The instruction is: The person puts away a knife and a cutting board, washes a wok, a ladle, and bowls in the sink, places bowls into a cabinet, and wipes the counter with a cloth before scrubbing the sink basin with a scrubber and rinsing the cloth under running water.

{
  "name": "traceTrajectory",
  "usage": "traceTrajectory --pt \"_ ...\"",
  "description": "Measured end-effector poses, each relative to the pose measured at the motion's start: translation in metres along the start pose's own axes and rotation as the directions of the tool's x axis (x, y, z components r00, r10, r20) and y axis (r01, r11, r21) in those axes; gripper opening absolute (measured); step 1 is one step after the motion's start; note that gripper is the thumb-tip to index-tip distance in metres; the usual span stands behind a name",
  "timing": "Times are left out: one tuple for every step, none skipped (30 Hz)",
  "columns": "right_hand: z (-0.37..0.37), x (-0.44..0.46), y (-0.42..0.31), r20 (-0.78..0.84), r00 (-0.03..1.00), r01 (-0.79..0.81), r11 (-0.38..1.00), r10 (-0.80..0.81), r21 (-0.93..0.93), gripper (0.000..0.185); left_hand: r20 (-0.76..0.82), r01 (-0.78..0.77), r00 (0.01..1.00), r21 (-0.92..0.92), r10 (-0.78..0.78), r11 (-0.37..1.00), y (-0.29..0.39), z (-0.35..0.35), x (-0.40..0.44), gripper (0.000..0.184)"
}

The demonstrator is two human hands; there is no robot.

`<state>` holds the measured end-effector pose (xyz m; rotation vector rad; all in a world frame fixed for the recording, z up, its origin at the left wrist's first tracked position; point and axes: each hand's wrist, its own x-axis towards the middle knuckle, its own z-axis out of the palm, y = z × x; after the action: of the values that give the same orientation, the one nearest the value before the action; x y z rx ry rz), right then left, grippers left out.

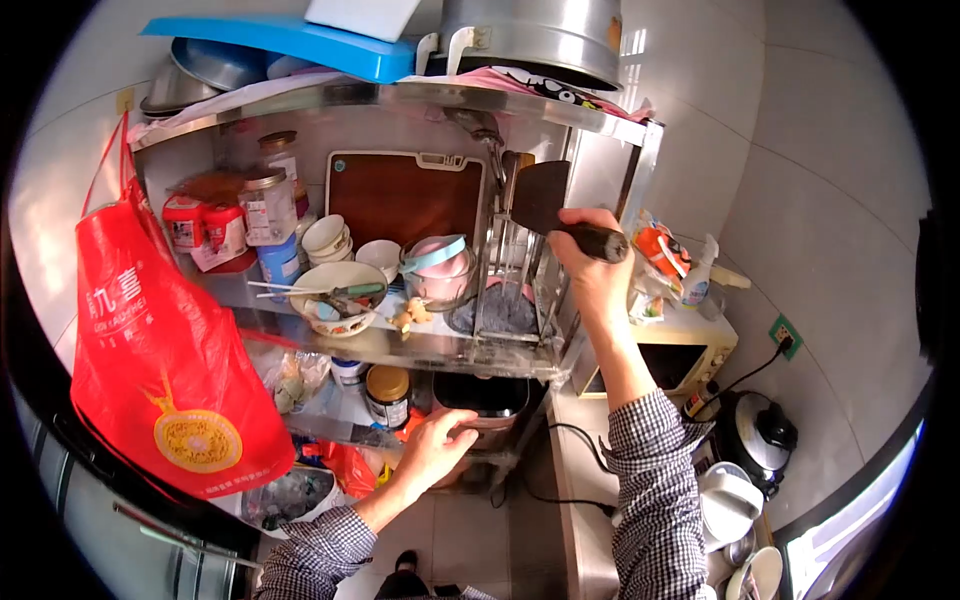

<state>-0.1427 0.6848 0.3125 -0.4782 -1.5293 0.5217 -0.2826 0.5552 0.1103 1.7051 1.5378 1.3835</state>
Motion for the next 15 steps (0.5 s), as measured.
traceTrajectory --pt "0.01 0.008 0.012 0.003 0.999 0.034 0.999 -0.034 -0.011 0.018 -0.004 -0.022 1.0 0.015 0.022 1.0 -0.007 -0.003 0.016 0.026" --pt "0.018 0.014 0.023 0.023 0.999 0.049 0.998 -0.048 -0.051 0.018 -0.02 -0.034 0.999 0.004 0.034 0.999 -0.009 -0.006 0.03 0.026" --pt "0.026 0.022 0.031 0.041 0.997 0.063 0.994 -0.059 -0.092 0.018 -0.025 -0.038 0.999 -0.004 0.038 0.999 -0.012 -0.011 0.046 0.026" --pt "0.033 0.027 0.04 0.062 0.996 0.077 0.988 -0.069 -0.134 0.018 -0.029 -0.041 0.999 -0.015 0.041 0.999 -0.017 -0.014 0.059 0.026" --pt "0.039 0.034 0.044 0.078 0.995 0.081 0.98 -0.068 -0.18 0.02 -0.017 -0.022 1.0 -0.066 0.021 0.998 -0.025 -0.017 0.075 0.026" --pt "0.046 0.045 0.044 0.108 0.992 0.085 0.972 -0.062 -0.22 0.02 -0.039 -0.062 0.997 -0.068 0.06 0.996 -0.035 -0.019 0.092 0.027" --pt "0.052 0.06 0.043 0.14 0.989 0.09 0.961 -0.055 -0.261 0.021 -0.045 -0.081 0.996 -0.084 0.078 0.993 -0.036 -0.024 0.106 0.027" --pt "0.059 0.072 0.047 0.171 0.984 0.091 0.949 -0.04 -0.301 0.021 -0.048 -0.095 0.995 -0.098 0.091 0.991 -0.037 -0.028 0.119 0.028" --pt "0.067 0.087 0.052 0.189 0.982 0.087 0.946 -0.028 -0.312 0.023 -0.076 -0.124 0.99 -0.082 0.118 0.989 -0.042 -0.031 0.131 0.028" --pt "0.078 0.101 0.056 0.202 0.979 0.082 0.942 -0.016 -0.324 0.025 -0.089 -0.179 0.981 -0.064 0.173 0.982 -0.049 -0.033 0.142 0.028" --pt "0.086 0.112 0.057 0.205 0.979 0.098 0.903 -0.011 -0.417 0.027 -0.102 -0.176 0.981 -0.119 0.164 0.977 -0.054 -0.035 0.154 0.028" --pt "0.097 0.121 0.06 0.169 0.986 0.073 0.861 0.015 -0.503 0.03 -0.114 -0.174 0.981 -0.175 0.156 0.969 -0.058 -0.036 0.165 0.028" --pt "0.106 0.126 0.059 0.189 0.982 0.095 0.828 0.014 -0.553 0.03 -0.091 -0.131 0.989 -0.142 0.119 0.981 -0.055 -0.041 0.174 0.029" --pt "0.114 0.129 0.059 0.21 0.978 0.117 0.792 0.015 -0.599 0.031 -0.093 -0.137 0.988 -0.155 0.123 0.978 -0.057 -0.041 0.182 0.03" --pt "0.122 0.13 0.066 0.205 0.978 0.158 0.778 -0.039 -0.608 0.032 -0.096 -0.141 0.987 -0.168 0.126 0.976 -0.06 -0.039 0.189 0.031"
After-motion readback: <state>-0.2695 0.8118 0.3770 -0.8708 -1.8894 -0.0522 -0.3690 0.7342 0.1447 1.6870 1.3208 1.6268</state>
